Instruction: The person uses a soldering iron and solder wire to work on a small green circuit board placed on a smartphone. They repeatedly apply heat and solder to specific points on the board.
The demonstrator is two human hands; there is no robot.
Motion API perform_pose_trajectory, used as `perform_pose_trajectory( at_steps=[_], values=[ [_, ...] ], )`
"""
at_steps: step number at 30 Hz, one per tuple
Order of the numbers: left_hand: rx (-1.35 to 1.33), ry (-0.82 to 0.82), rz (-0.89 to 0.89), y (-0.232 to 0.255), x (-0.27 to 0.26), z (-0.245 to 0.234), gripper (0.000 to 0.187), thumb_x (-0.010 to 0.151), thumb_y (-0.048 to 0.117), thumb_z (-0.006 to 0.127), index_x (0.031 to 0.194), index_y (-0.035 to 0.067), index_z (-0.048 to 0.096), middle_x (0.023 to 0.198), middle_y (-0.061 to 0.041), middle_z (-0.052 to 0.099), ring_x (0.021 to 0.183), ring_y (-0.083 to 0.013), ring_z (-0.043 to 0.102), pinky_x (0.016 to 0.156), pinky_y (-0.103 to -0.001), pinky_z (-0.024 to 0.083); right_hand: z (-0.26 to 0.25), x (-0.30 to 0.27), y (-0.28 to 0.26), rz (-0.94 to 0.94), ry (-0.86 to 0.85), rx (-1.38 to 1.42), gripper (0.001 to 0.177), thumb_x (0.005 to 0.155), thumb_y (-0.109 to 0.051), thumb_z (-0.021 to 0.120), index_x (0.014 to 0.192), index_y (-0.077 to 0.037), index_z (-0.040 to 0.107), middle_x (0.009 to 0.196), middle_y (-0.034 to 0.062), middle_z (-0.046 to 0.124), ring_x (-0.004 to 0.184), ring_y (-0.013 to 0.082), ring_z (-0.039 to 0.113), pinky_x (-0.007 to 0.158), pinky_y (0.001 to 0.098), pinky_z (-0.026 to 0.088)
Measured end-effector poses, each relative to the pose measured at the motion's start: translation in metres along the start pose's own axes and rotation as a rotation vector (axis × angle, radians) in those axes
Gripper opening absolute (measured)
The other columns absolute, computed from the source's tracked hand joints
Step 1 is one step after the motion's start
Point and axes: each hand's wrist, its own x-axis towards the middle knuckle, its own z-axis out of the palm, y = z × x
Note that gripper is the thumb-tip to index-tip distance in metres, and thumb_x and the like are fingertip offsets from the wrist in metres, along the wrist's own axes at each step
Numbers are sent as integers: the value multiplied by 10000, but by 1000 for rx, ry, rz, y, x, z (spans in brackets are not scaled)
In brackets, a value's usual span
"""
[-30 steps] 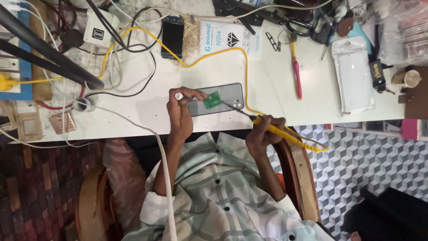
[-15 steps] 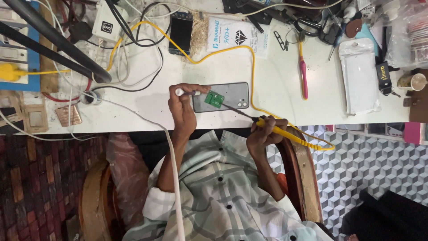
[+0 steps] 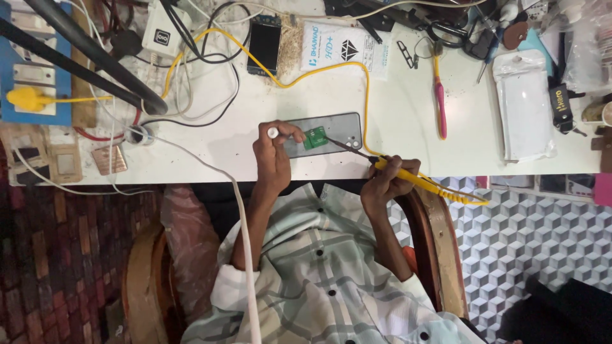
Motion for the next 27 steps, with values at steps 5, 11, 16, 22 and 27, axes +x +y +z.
perform_pose_trajectory(
  at_steps=[5,11,16,22,27],
  values=[
    [-117,20,106,-2,-2,3,152,1161,124,313,1141,3,402,948,-170,623,928,-268,686,928,-406,568,2,1,-5,40,-43,2,300,1135,-278,494,994,-46,368,683,24,486,504,53,456,470,199,396],
    [-19,14,97,2,-1,1,130,1160,80,284,1143,4,387,978,-176,672,961,-273,724,886,-379,541,-1,0,-7,-33,-101,-44,279,1149,-255,466,988,-51,366,669,19,492,501,56,467,478,199,406],
    [8,31,90,4,2,0,121,1145,30,281,1143,4,399,972,-167,664,974,-274,733,922,-379,567,-3,-3,-4,-27,-84,-77,271,1148,-251,468,994,-45,380,676,18,474,513,59,480,480,204,416],
    [-4,55,76,2,6,1,106,1116,-6,295,1136,4,399,960,-160,641,951,-263,715,931,-386,580,-1,-2,0,-53,-52,-69,287,1143,-270,475,991,-41,391,721,47,509,518,60,498,472,212,440],
    [-56,84,34,-4,2,0,91,1160,56,315,1123,12,386,950,-149,612,921,-255,704,930,-398,585,-3,-3,0,-66,-51,-106,295,1139,-278,473,983,-38,406,676,27,506,502,56,500,457,204,423]
  ],
)
